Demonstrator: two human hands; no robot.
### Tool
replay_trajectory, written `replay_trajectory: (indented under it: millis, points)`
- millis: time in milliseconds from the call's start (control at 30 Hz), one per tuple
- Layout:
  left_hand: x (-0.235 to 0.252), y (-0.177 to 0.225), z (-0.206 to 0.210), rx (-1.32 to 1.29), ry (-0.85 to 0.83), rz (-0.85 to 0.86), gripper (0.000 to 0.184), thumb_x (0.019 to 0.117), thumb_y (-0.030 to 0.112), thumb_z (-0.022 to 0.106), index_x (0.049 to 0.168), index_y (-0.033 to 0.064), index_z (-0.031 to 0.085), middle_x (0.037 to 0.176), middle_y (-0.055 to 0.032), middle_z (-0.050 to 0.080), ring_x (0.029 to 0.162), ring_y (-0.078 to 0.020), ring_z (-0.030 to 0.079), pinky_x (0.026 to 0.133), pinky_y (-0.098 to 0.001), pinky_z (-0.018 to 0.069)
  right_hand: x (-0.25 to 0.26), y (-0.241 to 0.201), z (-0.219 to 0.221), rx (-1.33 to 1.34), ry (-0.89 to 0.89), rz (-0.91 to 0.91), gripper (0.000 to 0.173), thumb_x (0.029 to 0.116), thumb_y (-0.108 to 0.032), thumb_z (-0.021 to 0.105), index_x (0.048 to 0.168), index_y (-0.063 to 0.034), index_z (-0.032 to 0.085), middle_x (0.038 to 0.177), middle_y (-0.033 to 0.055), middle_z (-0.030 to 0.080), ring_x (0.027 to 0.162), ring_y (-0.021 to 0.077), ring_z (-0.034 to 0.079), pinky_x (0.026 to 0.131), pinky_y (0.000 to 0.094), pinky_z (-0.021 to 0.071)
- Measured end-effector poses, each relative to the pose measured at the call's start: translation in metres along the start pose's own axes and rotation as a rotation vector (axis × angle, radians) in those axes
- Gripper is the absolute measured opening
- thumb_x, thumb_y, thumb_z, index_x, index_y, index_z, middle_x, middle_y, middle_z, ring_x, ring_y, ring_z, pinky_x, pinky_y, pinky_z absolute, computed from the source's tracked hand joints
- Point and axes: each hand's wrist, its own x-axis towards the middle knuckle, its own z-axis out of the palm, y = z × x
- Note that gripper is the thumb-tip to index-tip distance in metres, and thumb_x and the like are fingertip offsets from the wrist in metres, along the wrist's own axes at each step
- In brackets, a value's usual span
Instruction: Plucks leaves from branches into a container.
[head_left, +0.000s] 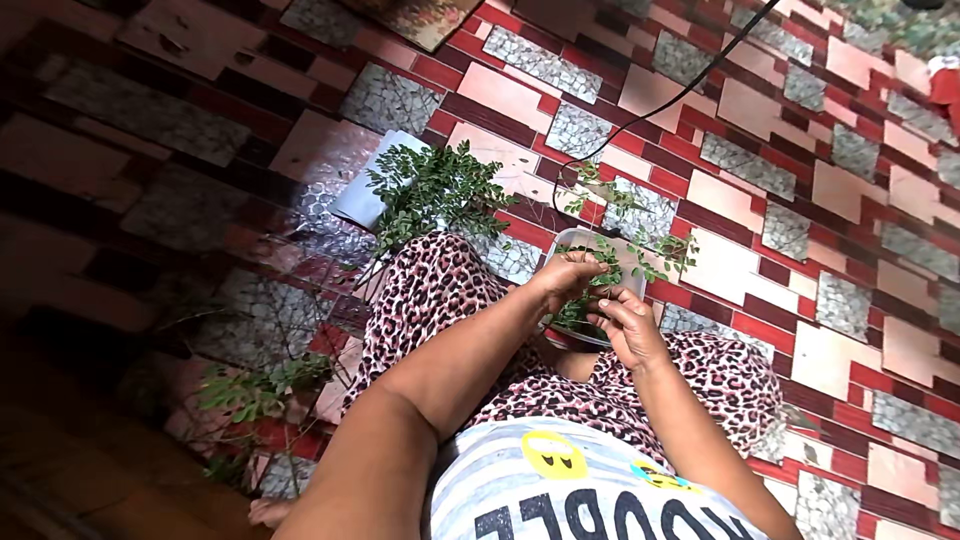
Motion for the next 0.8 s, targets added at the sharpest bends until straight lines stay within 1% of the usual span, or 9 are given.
replay_trajectory:
  millis: [167,233,300,433,533,633,700,767,800]
  points:
    - [-0.001,0.0,0.003,-0.006,-0.01,-0.013,0.018,0.1016,0.007,0.058,0.084,0.0102,0.056,0.061,0.0053,0.049,0.047,-0.0013,0.038,0.044,-0.0174,0.0298,0.001,-0.001,0.005,0.066,0.04,-0.058,0.012,0.0983,0.002,0.053,0.098,-0.0048,0.063,0.089,0.0056,0.067,0.082,0.0161,0.067,0.081,0.035,0.0582]
    - [-0.001,0.0,0.002,-0.007,-0.013,-0.02,0.018,0.1019,0.008,0.058,0.085,0.01,0.056,0.063,0.0042,0.052,0.049,-0.0018,0.041,0.045,-0.018,0.0319,0.003,0.001,0.006,0.085,0.049,-0.061,0.013,0.0982,0.002,0.052,0.094,-0.005,0.062,0.086,0.0052,0.066,0.081,0.016,0.066,0.081,0.0355,0.0582]
    - [0.0,0.0,0.002,-0.006,-0.008,-0.018,0.019,0.1018,0.008,0.058,0.083,0.0109,0.056,0.062,0.0048,0.05,0.049,-0.0024,0.04,0.046,-0.0188,0.0322,0.003,0.001,0.008,0.09,0.068,-0.058,0.014,0.0975,0.004,0.052,0.091,-0.0057,0.06,0.085,0.0046,0.065,0.079,0.0152,0.066,0.079,0.0353,0.0583]
    - [0.001,-0.002,0.0,-0.007,0.002,-0.012,0.018,0.1013,0.007,0.058,0.084,0.0108,0.056,0.062,0.0051,0.05,0.049,-0.0028,0.04,0.047,-0.0191,0.034,0.002,0.002,0.007,0.051,0.072,-0.09,0.015,0.0928,0.007,0.055,0.086,-0.0053,0.06,0.09,0.0063,0.067,0.082,0.0155,0.066,0.079,0.0336,0.0583]
    - [0.002,-0.002,0.001,0.0,0.003,0.0,0.018,0.1011,0.008,0.059,0.083,0.0104,0.057,0.06,0.006,0.046,0.047,-0.002,0.036,0.045,-0.0183,0.0299,0.001,0.003,0.004,0.005,0.046,-0.083,0.016,0.0896,0.011,0.056,0.085,-0.0028,0.063,0.099,0.0091,0.07,0.08,0.0152,0.066,0.076,0.0313,0.0575]
    - [0.002,0.0,-0.001,0.003,0.024,0.008,0.017,0.1011,0.008,0.059,0.084,0.01,0.057,0.058,0.0061,0.043,0.045,-0.0021,0.034,0.043,-0.0182,0.0283,0.0,0.004,0.004,-0.039,0.051,-0.004,0.017,0.0906,0.012,0.056,0.082,-0.0013,0.059,0.095,0.0105,0.07,0.076,0.0149,0.066,0.072,0.0295,0.0574]
    - [0.002,0.0,-0.002,0.018,0.037,0.019,0.017,0.101,0.008,0.059,0.084,0.0096,0.057,0.058,0.006,0.043,0.045,-0.0019,0.034,0.043,-0.018,0.0279,0.002,0.006,0.0,-0.082,0.08,0.04,0.012,0.0909,0.012,0.058,0.092,0.0009,0.062,0.095,0.011,0.068,0.077,0.0167,0.066,0.071,0.0305,0.0582]
    - [0.002,0.0,-0.002,0.05,0.054,0.038,0.016,0.0999,0.008,0.061,0.084,0.0084,0.058,0.058,0.006,0.042,0.045,-0.0021,0.033,0.044,-0.0186,0.0274,0.004,0.006,-0.006,-0.17,0.092,0.022,0.026,0.0881,0.011,0.056,0.112,0.0015,0.061,0.106,0.0123,0.065,0.083,0.0177,0.065,0.073,0.0312,0.0571]
    - [0.002,-0.001,-0.002,0.062,0.064,0.046,0.016,0.0994,0.008,0.062,0.084,0.0082,0.058,0.058,0.0061,0.042,0.045,-0.0022,0.033,0.044,-0.0186,0.0275,0.004,0.006,-0.008,-0.206,0.097,0.001,0.03,0.0876,0.01,0.056,0.116,0.0004,0.06,0.11,0.0118,0.063,0.084,0.0171,0.064,0.074,0.031,0.057]
